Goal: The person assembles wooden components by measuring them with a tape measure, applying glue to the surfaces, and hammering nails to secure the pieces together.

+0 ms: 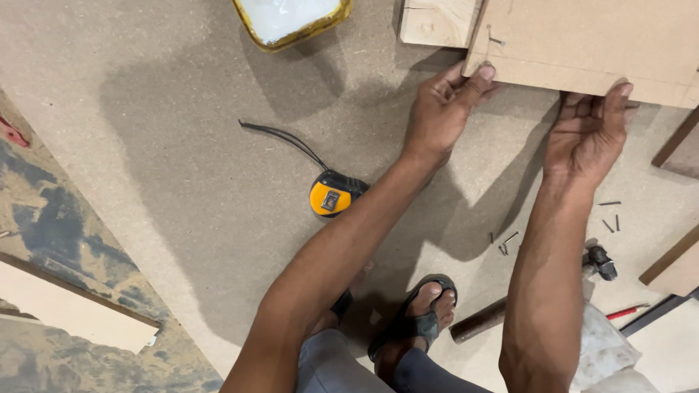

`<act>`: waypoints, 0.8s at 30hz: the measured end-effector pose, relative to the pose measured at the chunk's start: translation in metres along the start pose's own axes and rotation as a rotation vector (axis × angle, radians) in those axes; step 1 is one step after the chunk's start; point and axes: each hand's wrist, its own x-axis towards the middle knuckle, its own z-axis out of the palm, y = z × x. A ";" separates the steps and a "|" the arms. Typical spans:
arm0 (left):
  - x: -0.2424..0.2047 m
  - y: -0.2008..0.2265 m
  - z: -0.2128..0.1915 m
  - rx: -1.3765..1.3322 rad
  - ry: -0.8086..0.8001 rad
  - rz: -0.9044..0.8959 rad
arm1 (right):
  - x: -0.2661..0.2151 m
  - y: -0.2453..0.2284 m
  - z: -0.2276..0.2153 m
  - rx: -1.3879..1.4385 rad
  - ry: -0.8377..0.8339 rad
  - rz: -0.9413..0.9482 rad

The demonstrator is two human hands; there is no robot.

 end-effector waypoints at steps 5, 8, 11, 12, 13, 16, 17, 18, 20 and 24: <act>-0.003 0.008 -0.001 0.109 0.000 -0.012 | 0.000 0.002 0.000 -0.004 -0.012 0.000; -0.003 0.010 0.001 0.243 0.027 -0.018 | 0.001 0.000 0.000 -0.016 0.001 0.005; -0.002 0.009 0.000 0.186 0.008 -0.006 | 0.002 0.000 0.000 -0.025 0.000 0.001; -0.002 0.009 -0.001 0.180 0.007 -0.009 | 0.002 0.001 0.000 -0.014 -0.019 -0.002; -0.002 0.008 -0.001 0.172 0.004 -0.012 | 0.003 0.001 -0.001 -0.003 -0.036 -0.006; -0.003 0.005 -0.001 0.163 0.003 -0.023 | 0.004 0.000 -0.005 -0.006 -0.044 0.002; -0.002 0.005 -0.001 0.161 0.004 -0.025 | 0.005 0.001 -0.006 -0.009 -0.041 -0.002; -0.002 0.005 0.000 0.165 0.005 -0.021 | 0.006 0.001 -0.007 -0.011 -0.039 -0.006; -0.002 0.005 0.000 0.170 0.009 -0.012 | 0.008 0.001 -0.009 -0.011 -0.041 -0.010; -0.002 0.006 0.002 0.125 -0.004 0.003 | 0.010 0.002 -0.013 0.013 -0.047 -0.003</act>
